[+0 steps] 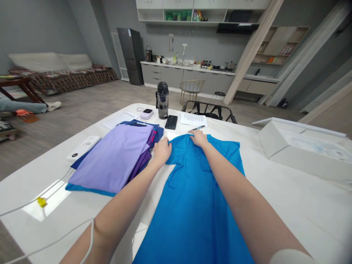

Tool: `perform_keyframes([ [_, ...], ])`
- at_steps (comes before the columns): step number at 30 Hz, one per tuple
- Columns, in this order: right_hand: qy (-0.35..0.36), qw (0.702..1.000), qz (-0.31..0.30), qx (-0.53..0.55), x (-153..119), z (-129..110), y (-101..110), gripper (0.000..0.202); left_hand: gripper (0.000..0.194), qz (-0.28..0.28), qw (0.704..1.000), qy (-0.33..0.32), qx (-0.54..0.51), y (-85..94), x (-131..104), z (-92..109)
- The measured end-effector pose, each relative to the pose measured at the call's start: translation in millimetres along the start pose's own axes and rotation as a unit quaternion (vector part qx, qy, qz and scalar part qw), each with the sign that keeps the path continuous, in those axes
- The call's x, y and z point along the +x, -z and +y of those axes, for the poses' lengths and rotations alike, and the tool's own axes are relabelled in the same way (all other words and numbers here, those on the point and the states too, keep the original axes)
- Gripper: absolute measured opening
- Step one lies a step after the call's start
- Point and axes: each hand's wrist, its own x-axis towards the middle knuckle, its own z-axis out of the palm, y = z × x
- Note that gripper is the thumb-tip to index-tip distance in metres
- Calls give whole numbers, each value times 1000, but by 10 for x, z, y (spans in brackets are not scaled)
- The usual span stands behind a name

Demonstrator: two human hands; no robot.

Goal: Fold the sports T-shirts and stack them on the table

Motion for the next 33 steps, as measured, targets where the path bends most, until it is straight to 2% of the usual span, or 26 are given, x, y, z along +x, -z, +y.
perform_keyframes([
  [2, 19, 999, -8, 29, 62, 55, 5, 28, 16, 20, 996, 7, -92, 64, -6, 25],
  [4, 30, 998, -13, 57, 99, 112, 33, 21, 12, 45, 977, -12, -208, 149, -25, 111],
  [6, 40, 994, 9, 101, 107, 178, 91, 20, 16, 62, 938, -33, -339, 251, -59, 276],
  [8, 47, 983, 55, 168, 93, 262, 184, 20, 23, 62, 885, -41, -459, 360, -103, 525],
  [10, 56, 965, 94, 238, 75, 377, 303, 17, 29, 41, 837, -46, -544, 447, -147, 845],
  [12, 65, 950, 108, 284, 55, 538, 420, 18, 31, 2, 802, -56, -595, 470, -189, 1202],
  [14, 70, 941, 111, 313, 13, 750, 495, 20, 33, -48, 779, -55, -623, 382, -230, 1543],
  [16, 55, 940, 110, 319, -79, 996, 501, 21, 38, -108, 766, -39, -633, 172, -277, 1800],
  [18, 17, 947, 109, 301, -237, 1236, 445, 22, 43, -166, 771, -14, -614, -121, -323, 1917],
  [20, -35, 954, 120, 271, -448, 1418, 368, 23, 42, -198, 810, 0, -552, -411, -346, 1879],
  [21, -58, 956, 131, 256, -565, 1476, 337, 22, 38, -188, 843, -15, -504, -529, -342, 1817],
  [23, -87, 957, 153, 231, -805, 1517, 308, 18, 26, -134, 911, -98, -378, -683, -288, 1656],
  [25, -89, 963, 151, 206, -1032, 1475, 323, 31, 27, -79, 952, -187, -227, -743, -174, 1523],
  [28, -90, 981, 105, 136, -1316, 1360, 377, 48, 39, -49, 973, -221, -38, -785, 68, 1478],
  [31, -97, 990, 76, 65, -1505, 1312, 391, 49, 43, -86, 973, -208, 60, -882, 306, 1554],
  [33, -88, 992, 66, 68, -1576, 1334, 374, 44, 41, -110, 973, -185, 85, -964, 432, 1592],
])
